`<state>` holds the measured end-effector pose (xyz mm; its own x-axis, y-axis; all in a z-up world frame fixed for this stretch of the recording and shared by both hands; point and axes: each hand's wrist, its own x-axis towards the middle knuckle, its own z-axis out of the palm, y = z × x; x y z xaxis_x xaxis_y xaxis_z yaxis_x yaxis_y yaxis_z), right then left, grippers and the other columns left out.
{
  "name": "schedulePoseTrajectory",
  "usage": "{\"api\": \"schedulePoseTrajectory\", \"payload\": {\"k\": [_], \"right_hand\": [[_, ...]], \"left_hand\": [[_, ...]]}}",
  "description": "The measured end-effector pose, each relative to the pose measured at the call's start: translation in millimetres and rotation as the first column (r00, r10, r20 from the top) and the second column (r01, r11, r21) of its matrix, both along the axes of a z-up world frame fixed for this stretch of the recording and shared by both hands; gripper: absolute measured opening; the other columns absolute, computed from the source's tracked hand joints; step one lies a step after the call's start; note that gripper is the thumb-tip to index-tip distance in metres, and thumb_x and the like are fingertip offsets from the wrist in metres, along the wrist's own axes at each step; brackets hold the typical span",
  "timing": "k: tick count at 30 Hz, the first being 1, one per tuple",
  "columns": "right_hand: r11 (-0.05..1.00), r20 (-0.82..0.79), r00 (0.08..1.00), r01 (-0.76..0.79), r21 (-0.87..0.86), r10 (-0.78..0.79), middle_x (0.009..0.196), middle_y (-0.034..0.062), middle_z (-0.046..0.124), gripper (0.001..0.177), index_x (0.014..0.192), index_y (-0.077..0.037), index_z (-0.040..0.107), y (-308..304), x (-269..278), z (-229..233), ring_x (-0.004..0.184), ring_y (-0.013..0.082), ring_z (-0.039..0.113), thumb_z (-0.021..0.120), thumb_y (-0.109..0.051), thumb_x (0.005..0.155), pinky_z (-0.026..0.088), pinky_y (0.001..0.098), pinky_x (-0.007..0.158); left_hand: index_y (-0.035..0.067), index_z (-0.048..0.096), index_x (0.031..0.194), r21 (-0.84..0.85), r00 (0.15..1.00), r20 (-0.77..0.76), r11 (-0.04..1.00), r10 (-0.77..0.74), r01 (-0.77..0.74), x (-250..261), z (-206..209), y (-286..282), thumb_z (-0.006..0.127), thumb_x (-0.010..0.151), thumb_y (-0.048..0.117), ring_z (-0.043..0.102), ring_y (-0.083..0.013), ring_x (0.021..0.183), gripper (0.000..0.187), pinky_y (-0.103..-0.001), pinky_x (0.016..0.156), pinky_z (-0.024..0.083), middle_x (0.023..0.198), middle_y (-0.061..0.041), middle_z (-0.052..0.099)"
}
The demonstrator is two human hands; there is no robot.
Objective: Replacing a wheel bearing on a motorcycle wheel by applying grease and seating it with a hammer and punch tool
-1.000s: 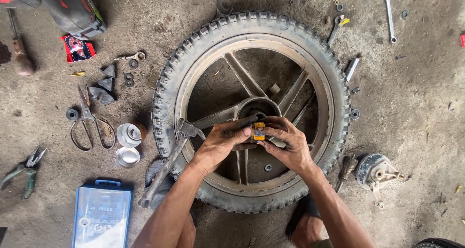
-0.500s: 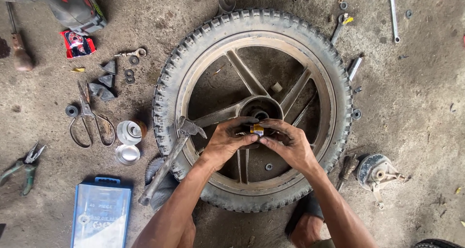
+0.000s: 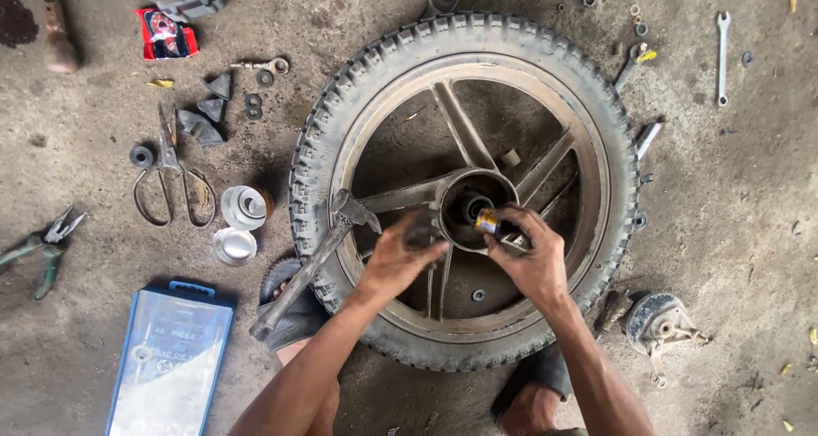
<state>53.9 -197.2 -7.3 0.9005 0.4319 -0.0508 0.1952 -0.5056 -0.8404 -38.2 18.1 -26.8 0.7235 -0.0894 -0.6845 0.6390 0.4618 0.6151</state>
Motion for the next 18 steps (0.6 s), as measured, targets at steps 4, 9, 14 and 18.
{"api": "schedulePoseTrajectory", "payload": {"k": [4,9,14,18], "right_hand": [[0.955,0.287,0.945,-0.074,-0.289,0.16,0.108,0.0097,0.074,0.033,0.109,-0.016,0.076,15.0,13.1,9.7,0.106,0.0328,0.072,0.086,-0.012,0.077,0.055,0.0516,0.096],[0.863,0.379,0.865,-0.112,-0.493,0.329,0.113,0.0107,0.07,0.029,0.11,-0.017,0.075,15.7,11.0,-1.8,0.101,0.0313,0.069,0.082,-0.02,0.082,0.059,0.0448,0.087],[0.805,0.345,0.874,-0.082,-0.588,0.341,0.114,0.0107,0.068,0.039,0.114,-0.02,0.072,18.7,5.5,-2.3,0.107,0.0308,0.067,0.081,-0.018,0.077,0.061,0.0453,0.08],[0.755,0.34,0.867,-0.06,-0.653,0.364,0.115,0.0098,0.067,0.04,0.116,-0.02,0.07,21.2,2.3,-0.1,0.11,0.0299,0.066,0.08,-0.022,0.076,0.061,0.0444,0.08]], "left_hand": [[0.007,0.064,0.132,0.404,0.987,0.162,0.911,0.018,-0.083,-4.5,49.2,34.7,0.08,0.089,0.024,0.076,-0.0391,0.096,0.048,-0.048,0.081,0.066,0.111,-0.026,0.074],[0.001,0.063,0.131,0.707,0.953,0.301,0.68,-0.044,-0.192,-21.2,51.5,72.6,0.071,0.098,0.017,0.078,-0.0388,0.089,0.038,-0.05,0.076,0.066,0.104,-0.026,0.075],[0.006,0.065,0.129,0.787,0.948,0.317,0.561,-0.012,-0.256,-47.6,41.9,81.3,0.071,0.097,0.02,0.074,-0.0374,0.103,0.035,-0.05,0.087,0.062,0.114,-0.019,0.073],[0.002,0.066,0.127,0.793,0.941,0.335,0.555,-0.054,-0.251,-45.2,37.4,68.6,0.072,0.096,0.015,0.074,-0.0379,0.1,0.034,-0.048,0.085,0.063,0.113,-0.022,0.073]]}}
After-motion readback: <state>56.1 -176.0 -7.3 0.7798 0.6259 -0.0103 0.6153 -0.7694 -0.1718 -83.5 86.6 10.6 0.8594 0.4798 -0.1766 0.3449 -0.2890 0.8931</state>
